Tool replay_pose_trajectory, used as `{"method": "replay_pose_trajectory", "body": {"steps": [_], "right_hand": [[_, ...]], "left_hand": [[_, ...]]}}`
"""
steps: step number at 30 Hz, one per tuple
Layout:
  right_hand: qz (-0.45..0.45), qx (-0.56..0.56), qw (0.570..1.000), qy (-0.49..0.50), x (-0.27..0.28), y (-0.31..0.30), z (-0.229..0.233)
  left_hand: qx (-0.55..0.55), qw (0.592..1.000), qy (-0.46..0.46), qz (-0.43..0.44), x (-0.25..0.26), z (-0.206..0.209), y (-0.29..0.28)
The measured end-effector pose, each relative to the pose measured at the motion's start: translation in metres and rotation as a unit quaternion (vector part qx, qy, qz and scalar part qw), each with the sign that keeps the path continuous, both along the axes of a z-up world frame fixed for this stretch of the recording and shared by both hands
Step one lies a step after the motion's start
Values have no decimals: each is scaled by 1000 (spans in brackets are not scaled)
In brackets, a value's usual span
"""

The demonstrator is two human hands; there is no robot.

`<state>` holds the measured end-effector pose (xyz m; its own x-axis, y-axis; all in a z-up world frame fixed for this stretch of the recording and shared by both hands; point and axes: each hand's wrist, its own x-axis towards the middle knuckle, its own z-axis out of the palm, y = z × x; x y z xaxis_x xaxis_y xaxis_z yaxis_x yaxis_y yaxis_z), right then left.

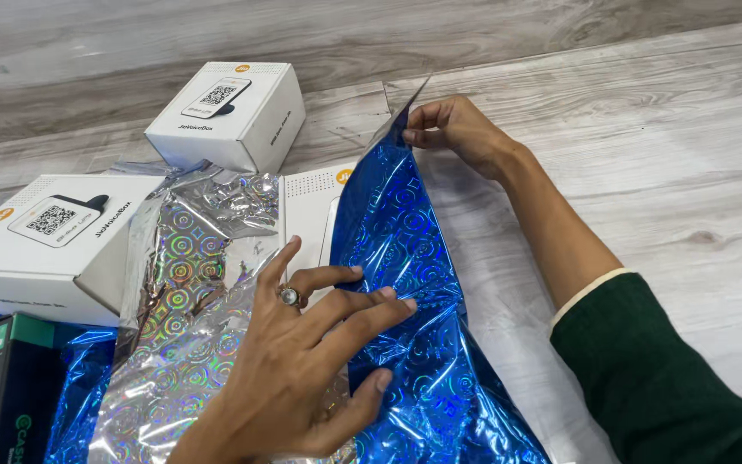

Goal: The person wraps a small white box with blue metallic wrapping paper. They fold the paper around the box, tuck the ends, and secure the package with clear tape. The person then adds crumpled silver tissue paper inside the wrapped box before closing it.

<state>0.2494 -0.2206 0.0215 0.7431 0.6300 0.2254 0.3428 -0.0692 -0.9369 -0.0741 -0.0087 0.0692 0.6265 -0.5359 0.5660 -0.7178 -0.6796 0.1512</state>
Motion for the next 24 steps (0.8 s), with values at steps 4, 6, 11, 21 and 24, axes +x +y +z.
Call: {"method": "replay_pose_trajectory", "body": {"steps": [4,6,11,21,24], "right_hand": [[-53,105,993,-17,5,9,-5],[-94,136,986,-32,3,10,3],[-105,116,984,-81,-24,22,35],[-126,-93,911,-382,-168,3,72],[-67,-176,873,-450,-201,8,68]], "left_hand": [[-10,1000,2,6,1,-4,2],[-17,1000,-4,7,3,-4,2],[-75,997,21,6,1,-3,3],[-112,993,8,31,-2,-3,4],[-128,992,2,19,-1,-6,7]]}}
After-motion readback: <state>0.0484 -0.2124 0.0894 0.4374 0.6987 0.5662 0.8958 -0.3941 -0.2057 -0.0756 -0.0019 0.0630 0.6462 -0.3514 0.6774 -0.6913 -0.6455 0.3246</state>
